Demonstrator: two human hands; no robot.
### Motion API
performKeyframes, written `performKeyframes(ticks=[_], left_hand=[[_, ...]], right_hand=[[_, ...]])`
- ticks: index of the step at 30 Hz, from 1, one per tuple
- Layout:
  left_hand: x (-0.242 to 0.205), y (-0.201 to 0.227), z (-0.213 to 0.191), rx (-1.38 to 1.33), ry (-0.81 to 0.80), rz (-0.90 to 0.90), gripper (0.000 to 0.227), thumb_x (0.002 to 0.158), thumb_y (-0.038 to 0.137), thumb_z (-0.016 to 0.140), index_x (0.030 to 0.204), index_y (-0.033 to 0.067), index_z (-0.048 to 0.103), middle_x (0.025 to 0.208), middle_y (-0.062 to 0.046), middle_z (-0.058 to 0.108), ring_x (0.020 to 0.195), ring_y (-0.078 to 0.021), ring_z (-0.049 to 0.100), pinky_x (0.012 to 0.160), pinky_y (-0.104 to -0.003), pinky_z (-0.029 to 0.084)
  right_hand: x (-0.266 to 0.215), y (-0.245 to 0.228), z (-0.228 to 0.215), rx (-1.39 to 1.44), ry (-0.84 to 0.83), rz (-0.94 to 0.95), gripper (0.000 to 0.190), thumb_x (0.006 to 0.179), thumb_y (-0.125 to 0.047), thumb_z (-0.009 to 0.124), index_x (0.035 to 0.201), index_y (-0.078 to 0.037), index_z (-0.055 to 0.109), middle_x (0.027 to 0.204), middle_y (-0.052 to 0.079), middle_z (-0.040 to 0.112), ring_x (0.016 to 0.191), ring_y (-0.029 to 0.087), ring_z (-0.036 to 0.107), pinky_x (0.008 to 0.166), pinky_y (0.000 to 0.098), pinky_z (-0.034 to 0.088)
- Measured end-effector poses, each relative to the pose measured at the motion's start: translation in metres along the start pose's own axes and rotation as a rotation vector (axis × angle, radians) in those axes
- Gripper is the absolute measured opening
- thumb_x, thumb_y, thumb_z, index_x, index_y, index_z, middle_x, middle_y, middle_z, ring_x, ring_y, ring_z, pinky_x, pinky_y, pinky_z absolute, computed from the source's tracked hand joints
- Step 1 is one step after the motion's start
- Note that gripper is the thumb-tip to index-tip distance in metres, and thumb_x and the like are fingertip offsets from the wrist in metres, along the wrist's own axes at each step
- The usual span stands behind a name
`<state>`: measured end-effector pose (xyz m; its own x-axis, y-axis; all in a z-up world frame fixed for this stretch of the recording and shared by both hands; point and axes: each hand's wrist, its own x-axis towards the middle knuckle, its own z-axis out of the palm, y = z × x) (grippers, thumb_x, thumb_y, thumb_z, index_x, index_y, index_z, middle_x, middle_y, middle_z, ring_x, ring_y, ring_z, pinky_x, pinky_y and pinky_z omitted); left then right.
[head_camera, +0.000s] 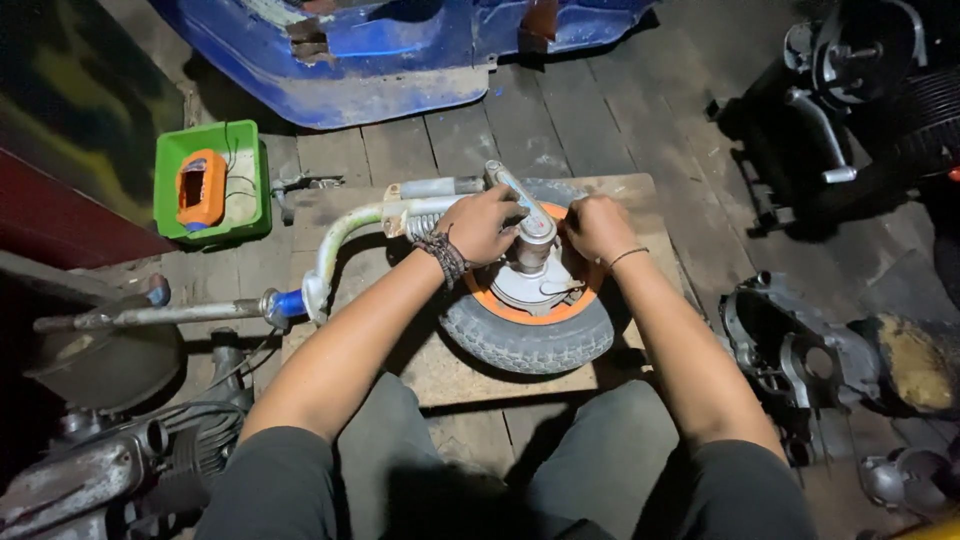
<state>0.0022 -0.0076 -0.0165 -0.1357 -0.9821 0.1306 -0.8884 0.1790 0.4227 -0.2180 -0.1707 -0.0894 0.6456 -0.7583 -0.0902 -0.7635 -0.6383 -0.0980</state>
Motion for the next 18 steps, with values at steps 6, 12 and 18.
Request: performKeyframes(ticks=[6,12,18], left_hand=[[-0.001,0.003,-0.004,-0.013,-0.013,-0.016,0.029,0.094,0.024,0.068,0.119,0.0099,0.073,0.130,-0.011,0.062,0.110,-0.0411,0.070,0.093,-0.050,0.057],[-0.001,0.007,-0.008,-0.014,0.005,-0.023,0.029,0.093,0.024,0.069,0.118,0.0105,0.073,0.130,-0.010,0.062,0.110,-0.0399,0.070,0.093,-0.049,0.058],[-0.005,0.011,-0.010,-0.025,0.029,-0.004,0.028,0.092,0.021,0.070,0.117,0.0081,0.074,0.127,-0.014,0.064,0.110,-0.0405,0.070,0.093,-0.050,0.057]], right_hand=[[0.007,0.001,0.017,-0.118,-0.133,0.069,0.026,0.074,-0.031,0.074,0.090,-0.012,0.081,0.086,0.015,0.078,0.092,0.037,0.078,0.077,0.0488,0.062],[-0.012,-0.017,-0.011,-0.188,0.413,-0.155,0.018,0.078,-0.036,0.079,0.084,-0.020,0.072,0.081,0.003,0.065,0.087,0.025,0.070,0.070,0.0380,0.059],[-0.023,0.004,-0.045,0.017,0.367,-0.056,0.014,0.087,-0.025,0.077,0.098,-0.016,0.078,0.085,0.009,0.066,0.090,0.035,0.068,0.076,0.0452,0.057]])
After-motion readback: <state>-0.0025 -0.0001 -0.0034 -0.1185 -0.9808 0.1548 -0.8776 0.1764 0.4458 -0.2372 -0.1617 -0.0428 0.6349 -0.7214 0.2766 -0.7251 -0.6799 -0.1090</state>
